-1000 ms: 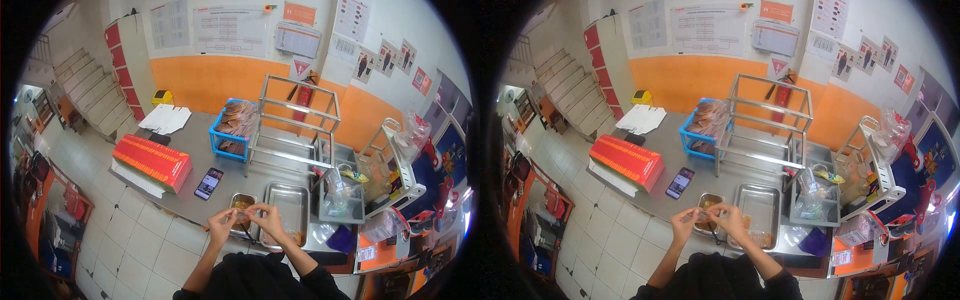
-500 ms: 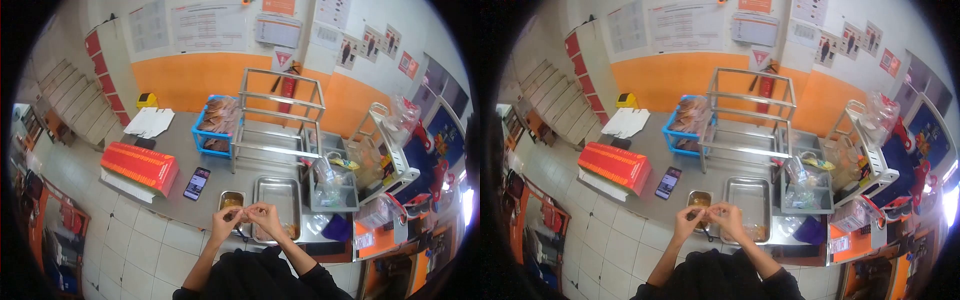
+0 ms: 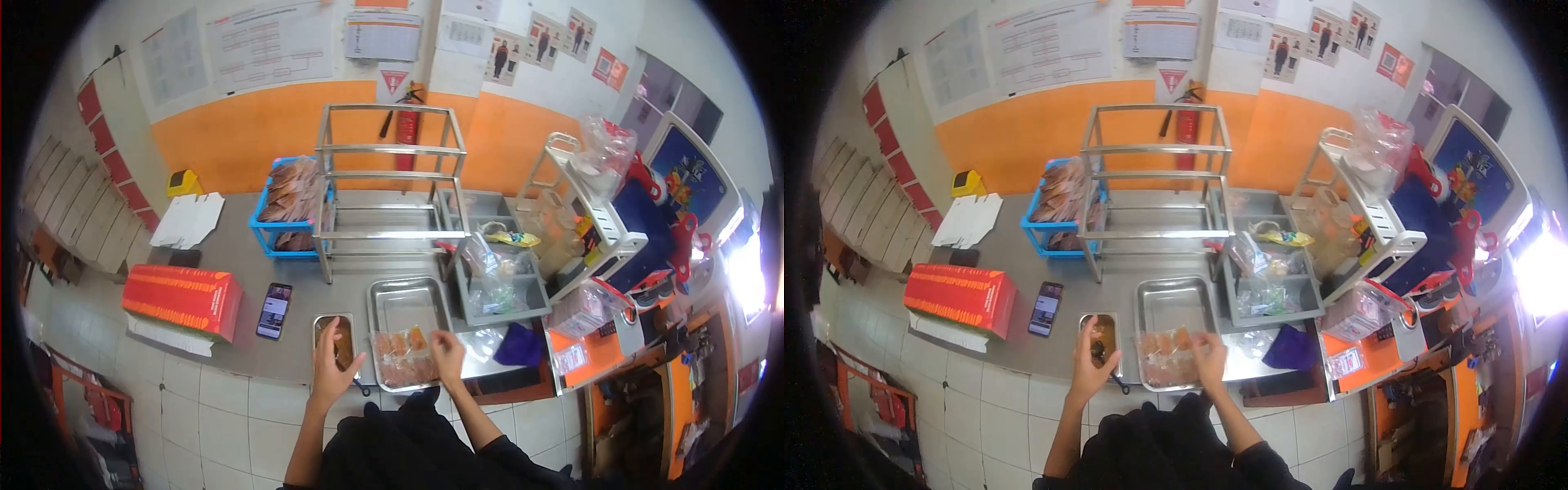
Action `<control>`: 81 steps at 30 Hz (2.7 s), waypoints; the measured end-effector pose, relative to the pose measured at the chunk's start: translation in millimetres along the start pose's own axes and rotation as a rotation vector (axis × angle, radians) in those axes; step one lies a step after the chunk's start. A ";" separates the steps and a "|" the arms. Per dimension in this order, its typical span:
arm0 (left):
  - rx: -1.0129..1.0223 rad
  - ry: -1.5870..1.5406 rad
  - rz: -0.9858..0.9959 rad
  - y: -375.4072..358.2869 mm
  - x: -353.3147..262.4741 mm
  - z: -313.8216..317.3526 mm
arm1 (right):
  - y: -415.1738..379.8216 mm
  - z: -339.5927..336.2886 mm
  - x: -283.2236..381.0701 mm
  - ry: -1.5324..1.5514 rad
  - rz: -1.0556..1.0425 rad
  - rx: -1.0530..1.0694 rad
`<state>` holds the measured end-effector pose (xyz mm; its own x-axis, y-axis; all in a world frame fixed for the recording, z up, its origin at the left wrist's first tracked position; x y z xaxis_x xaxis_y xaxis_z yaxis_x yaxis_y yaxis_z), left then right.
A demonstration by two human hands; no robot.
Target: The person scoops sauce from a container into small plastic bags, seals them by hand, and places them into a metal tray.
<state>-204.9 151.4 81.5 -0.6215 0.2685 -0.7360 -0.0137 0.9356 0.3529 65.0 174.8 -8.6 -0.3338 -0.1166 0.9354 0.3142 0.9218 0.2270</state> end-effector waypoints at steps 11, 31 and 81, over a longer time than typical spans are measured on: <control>0.006 -0.064 -0.008 -3.6 -3.1 2.4 | -2.5 -101.7 -90.9 -0.526 0.085 -0.136; 0.351 -1.164 -0.581 -17.4 -29.9 14.7 | 0.1 6.2 98.7 1.116 0.895 0.808; -0.016 -1.112 -0.559 -39.6 -6.7 -13.7 | -20.6 55.0 165.8 0.201 0.115 0.946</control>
<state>-210.9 109.4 80.3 0.4725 -0.1096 -0.8745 -0.0774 0.9832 -0.1651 -45.8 156.8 126.9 -0.1600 0.0132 0.9870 -0.5380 0.8372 -0.0984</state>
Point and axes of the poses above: each hand's wrist, its own y-axis towards the middle knuckle, its own z-axis out of the palm, x = y × z, the point moved 1 cm from there along y, towards the middle knuckle, and after that the axes turned 8 degrees about y, right-handed, at the moved point
